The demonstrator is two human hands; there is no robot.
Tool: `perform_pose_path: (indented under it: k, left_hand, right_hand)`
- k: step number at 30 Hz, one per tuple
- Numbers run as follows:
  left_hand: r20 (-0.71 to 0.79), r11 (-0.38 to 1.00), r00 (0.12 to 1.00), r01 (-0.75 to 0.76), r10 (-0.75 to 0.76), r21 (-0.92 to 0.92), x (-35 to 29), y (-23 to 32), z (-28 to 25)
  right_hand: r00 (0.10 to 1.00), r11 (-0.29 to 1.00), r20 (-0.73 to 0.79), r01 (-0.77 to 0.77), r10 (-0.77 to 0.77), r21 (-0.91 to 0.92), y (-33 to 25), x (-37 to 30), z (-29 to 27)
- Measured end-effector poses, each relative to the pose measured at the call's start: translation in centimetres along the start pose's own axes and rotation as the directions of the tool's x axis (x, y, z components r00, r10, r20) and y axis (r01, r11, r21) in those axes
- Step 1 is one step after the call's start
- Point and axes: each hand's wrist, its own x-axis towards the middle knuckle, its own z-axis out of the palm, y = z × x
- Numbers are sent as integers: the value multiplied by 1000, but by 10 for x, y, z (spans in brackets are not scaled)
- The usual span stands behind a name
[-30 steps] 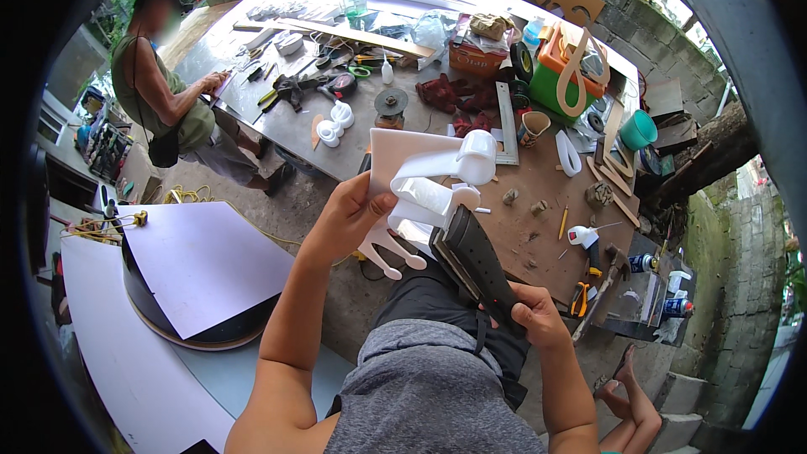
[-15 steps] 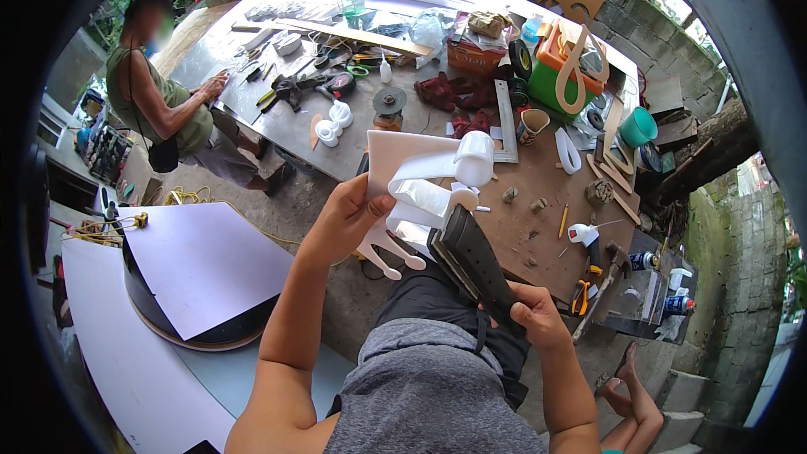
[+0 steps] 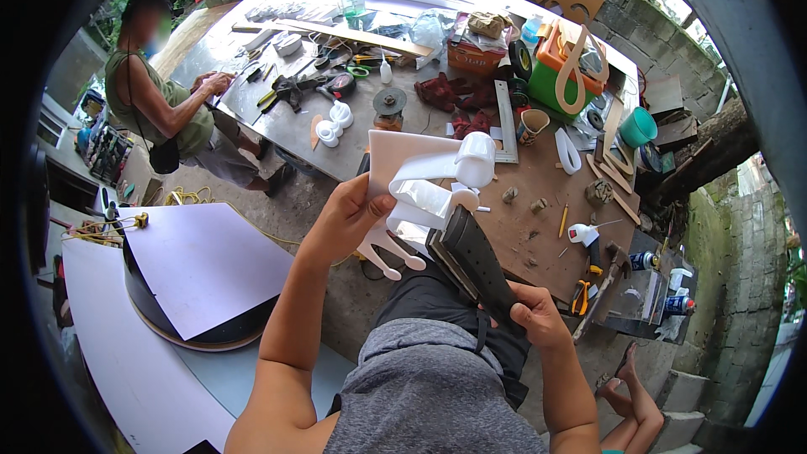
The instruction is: The recorder is bending and assembling a white plastic crown-shaped component for a sign using a heat gun and small metal parts.
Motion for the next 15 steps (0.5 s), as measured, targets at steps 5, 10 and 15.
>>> perform_pose_path:
  k: [5,10,15]
  left_hand:
    - [-13,999,999,-39,40,26,0,-2,0]
    - [-7,999,999,-39,39,38,0,-1,0]
    - [23,1000,1000,-15,15,21,1,-2,-1]
  right_hand:
    - [1000,1000,1,14,-14,-14,-2,1,2]
    - [1000,1000,5,14,-14,-14,-3,0,3]
    - [1000,1000,-3,14,-14,-25,-2,0,2]
